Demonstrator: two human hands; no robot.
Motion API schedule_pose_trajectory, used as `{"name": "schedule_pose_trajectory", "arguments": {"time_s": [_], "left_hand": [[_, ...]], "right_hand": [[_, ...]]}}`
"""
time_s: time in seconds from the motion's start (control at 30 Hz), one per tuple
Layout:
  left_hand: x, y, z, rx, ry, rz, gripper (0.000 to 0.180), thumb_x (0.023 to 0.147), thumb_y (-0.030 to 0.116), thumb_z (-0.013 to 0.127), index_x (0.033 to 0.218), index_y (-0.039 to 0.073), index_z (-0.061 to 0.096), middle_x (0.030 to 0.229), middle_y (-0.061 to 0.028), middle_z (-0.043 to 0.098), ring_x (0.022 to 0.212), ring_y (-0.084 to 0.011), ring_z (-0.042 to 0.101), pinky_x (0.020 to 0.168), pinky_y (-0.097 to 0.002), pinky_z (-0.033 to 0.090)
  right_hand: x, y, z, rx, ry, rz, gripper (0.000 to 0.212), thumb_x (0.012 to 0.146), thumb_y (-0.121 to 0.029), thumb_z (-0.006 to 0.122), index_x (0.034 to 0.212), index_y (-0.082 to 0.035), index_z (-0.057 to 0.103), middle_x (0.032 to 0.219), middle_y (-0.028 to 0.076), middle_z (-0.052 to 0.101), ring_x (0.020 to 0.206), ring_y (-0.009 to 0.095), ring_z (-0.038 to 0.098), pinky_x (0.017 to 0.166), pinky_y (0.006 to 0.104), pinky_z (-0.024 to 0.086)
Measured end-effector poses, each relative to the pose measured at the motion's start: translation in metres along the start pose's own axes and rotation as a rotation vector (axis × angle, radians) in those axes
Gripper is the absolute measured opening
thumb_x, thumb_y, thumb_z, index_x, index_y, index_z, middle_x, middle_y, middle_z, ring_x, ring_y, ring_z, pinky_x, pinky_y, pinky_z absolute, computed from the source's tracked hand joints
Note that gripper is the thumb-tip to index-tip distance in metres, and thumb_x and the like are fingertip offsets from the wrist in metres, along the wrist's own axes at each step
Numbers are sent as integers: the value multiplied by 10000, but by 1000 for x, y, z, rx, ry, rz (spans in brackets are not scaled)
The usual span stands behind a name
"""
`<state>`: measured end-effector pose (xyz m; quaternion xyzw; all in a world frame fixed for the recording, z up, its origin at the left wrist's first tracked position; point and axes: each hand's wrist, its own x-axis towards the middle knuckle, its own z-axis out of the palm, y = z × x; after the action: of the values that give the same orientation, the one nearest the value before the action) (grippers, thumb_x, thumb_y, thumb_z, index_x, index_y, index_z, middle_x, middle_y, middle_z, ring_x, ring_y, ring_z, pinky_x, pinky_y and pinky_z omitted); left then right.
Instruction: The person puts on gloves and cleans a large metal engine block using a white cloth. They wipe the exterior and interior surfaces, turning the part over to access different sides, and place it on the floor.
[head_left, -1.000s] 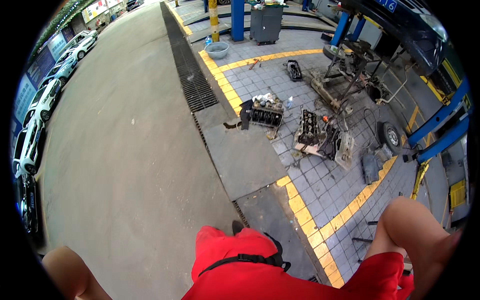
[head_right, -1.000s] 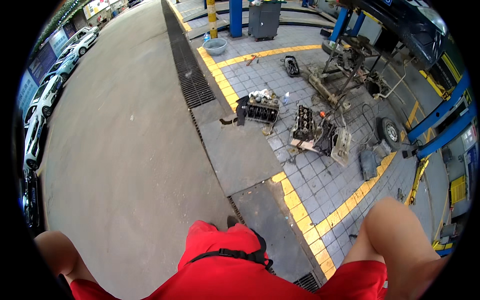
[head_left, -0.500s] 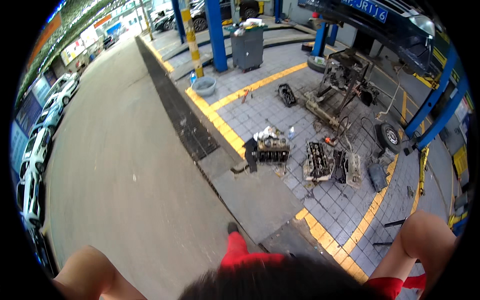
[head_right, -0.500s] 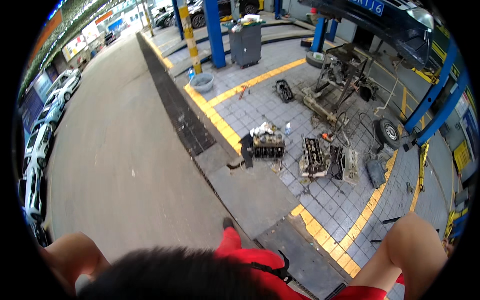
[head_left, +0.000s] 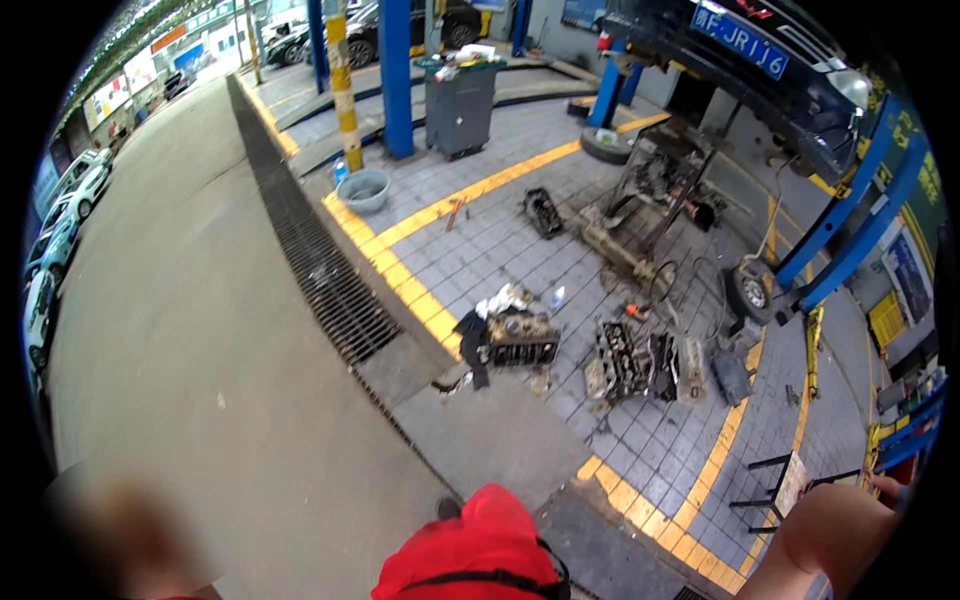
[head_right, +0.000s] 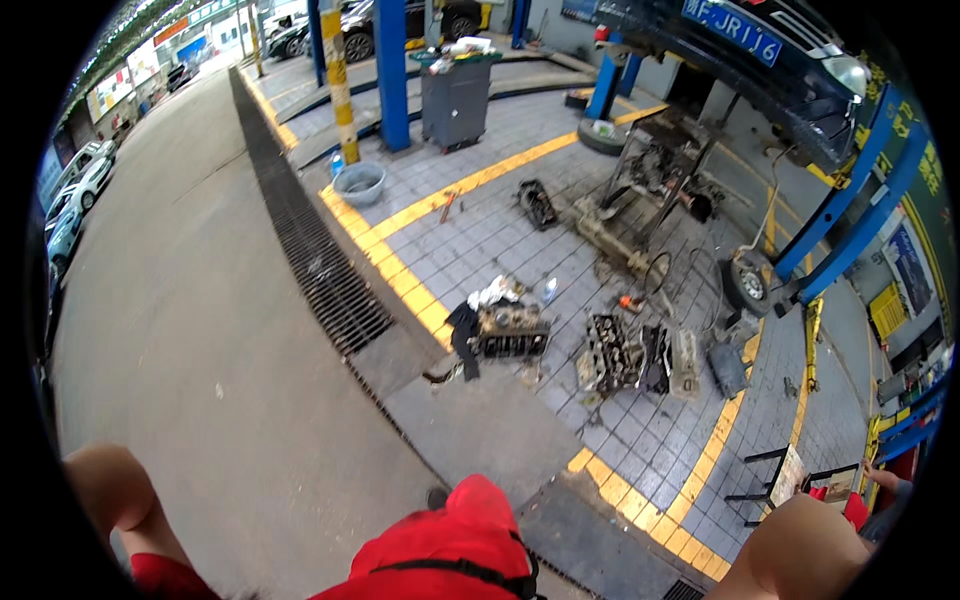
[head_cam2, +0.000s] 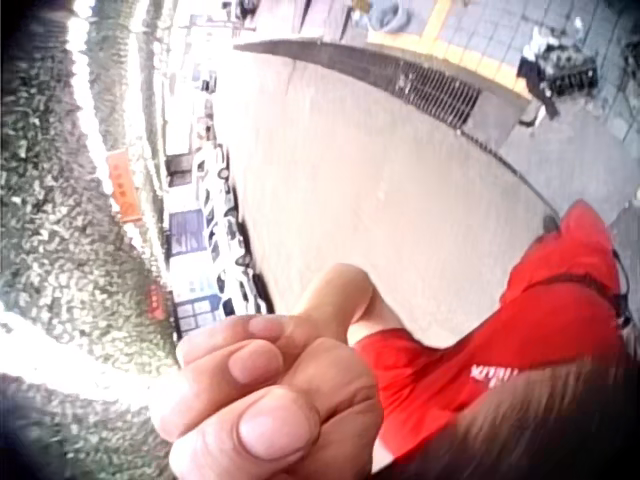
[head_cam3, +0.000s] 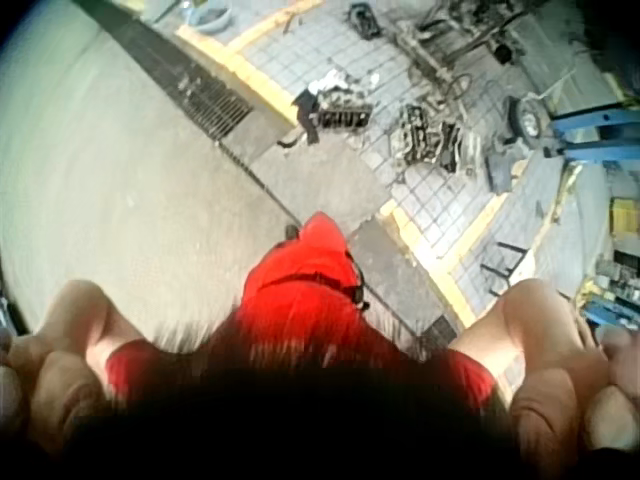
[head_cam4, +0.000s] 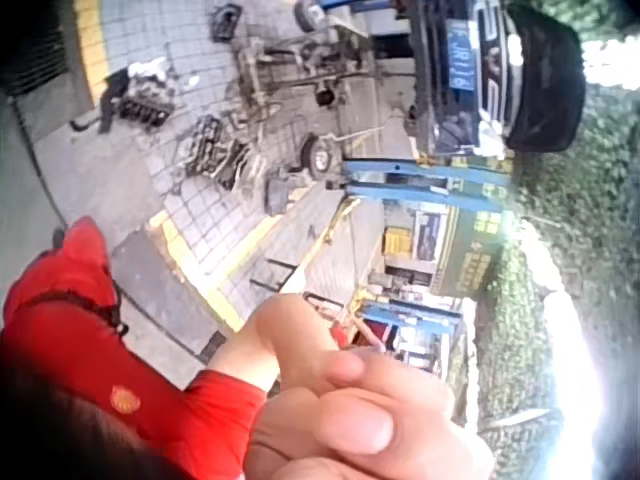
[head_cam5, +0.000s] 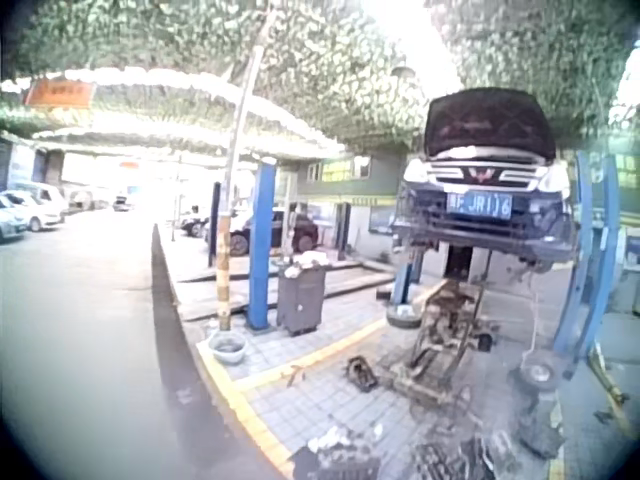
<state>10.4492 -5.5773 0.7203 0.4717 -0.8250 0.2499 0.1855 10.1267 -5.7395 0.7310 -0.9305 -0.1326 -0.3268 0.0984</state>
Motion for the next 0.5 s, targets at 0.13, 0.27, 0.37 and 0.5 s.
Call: {"name": "schedule_pose_trajectory", "arguments": {"time_s": [0.13, 0.27, 0.37, 0.5], "left_hand": [[1, -48, 56, -20, 47, 31, 528, 1093, 474, 527, 1442, 79, 556, 1122, -68, 582, 851, -164, 528, 753, -339, 454], [5, -104, 102, -48, 45, 57, 530, 1095, 475, 522, 1445, 78, 564, 1117, -65, 585, 853, -159, 524, 756, -333, 450], [16, -151, 131, -60, 46, 73, 532, 1097, 475, 518, 1447, 78, 569, 1113, -62, 588, 854, -156, 522, 757, -329, 447], [41, -226, 162, -58, 43, 78, 536, 1099, 476, 513, 1451, 77, 577, 1107, -59, 591, 856, -151, 518, 760, -324, 442]], "right_hand": [[6, 50, 27, -28, -36, 13, 393, 1019, -195, 693, 1326, -35, 507, 926, 33, 653, 745, 122, 622, 682, 243, 494], [15, 109, 54, -28, -40, 36, 418, 1016, -188, 698, 1350, -34, 500, 937, 33, 659, 751, 120, 627, 686, 244, 499], [26, 160, 70, -43, -36, 48, 438, 1013, -182, 703, 1369, -33, 495, 945, 33, 664, 756, 119, 631, 688, 244, 502], [55, 243, 81, -31, -29, 54, 465, 1009, -175, 709, 1393, -32, 488, 956, 33, 669, 762, 117, 636, 692, 244, 507]]}}
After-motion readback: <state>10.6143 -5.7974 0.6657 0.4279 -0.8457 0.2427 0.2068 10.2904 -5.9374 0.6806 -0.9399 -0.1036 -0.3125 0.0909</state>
